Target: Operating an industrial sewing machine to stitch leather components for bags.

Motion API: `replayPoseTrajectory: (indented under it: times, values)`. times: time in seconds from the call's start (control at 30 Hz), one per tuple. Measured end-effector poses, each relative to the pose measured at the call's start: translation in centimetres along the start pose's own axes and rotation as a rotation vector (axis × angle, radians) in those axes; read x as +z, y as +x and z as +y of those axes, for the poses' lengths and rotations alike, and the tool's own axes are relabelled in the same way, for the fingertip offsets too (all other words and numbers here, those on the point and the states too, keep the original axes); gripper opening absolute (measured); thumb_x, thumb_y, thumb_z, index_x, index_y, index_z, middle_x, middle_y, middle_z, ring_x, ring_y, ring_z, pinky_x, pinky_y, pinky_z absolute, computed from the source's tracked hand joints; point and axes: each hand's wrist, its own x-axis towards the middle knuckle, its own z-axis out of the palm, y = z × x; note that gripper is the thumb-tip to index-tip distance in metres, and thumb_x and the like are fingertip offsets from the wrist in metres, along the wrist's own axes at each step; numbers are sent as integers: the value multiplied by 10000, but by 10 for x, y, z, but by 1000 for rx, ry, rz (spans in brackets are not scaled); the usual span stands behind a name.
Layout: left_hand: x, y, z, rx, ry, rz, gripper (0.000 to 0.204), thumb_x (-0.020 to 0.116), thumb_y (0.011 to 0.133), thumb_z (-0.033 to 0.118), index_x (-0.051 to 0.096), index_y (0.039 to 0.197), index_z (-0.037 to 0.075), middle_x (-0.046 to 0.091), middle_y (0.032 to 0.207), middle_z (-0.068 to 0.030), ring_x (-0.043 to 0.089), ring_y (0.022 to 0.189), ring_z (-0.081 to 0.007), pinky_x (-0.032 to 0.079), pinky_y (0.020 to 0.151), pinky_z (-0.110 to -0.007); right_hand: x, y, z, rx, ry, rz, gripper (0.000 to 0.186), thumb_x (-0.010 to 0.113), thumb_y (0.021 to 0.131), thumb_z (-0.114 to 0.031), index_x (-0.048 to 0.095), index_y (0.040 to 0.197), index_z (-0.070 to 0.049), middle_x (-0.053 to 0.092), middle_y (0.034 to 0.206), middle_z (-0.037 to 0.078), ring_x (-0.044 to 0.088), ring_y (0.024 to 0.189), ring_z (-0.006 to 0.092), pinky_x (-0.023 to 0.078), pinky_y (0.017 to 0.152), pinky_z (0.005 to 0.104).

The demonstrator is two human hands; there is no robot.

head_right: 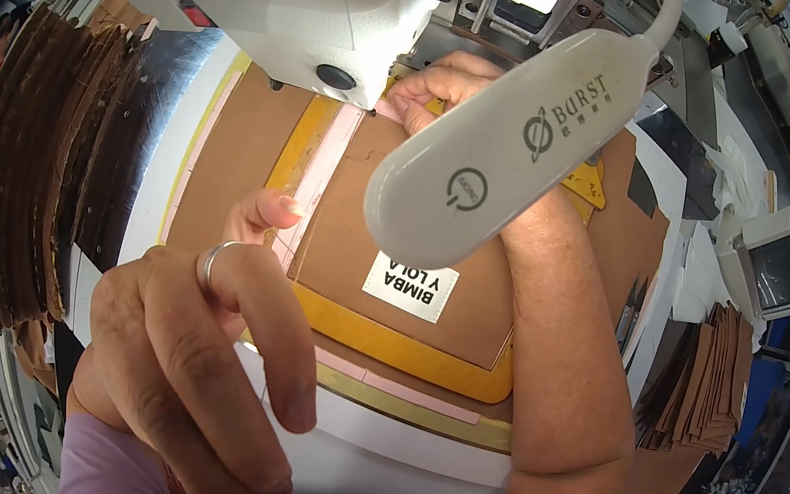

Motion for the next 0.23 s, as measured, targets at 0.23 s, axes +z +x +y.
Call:
replayPoseTrajectory:
  times: [0.23]
  values:
    - [-7,-1,-17,80,-118,-18,146,704,928,246,780,814,194,688,886,93,620,992,-173,192,1061,-525,3,4,0,129,13,-20,123,766,880,-150,787,972,-72,622,603,9,505,554,68,411,519,255]
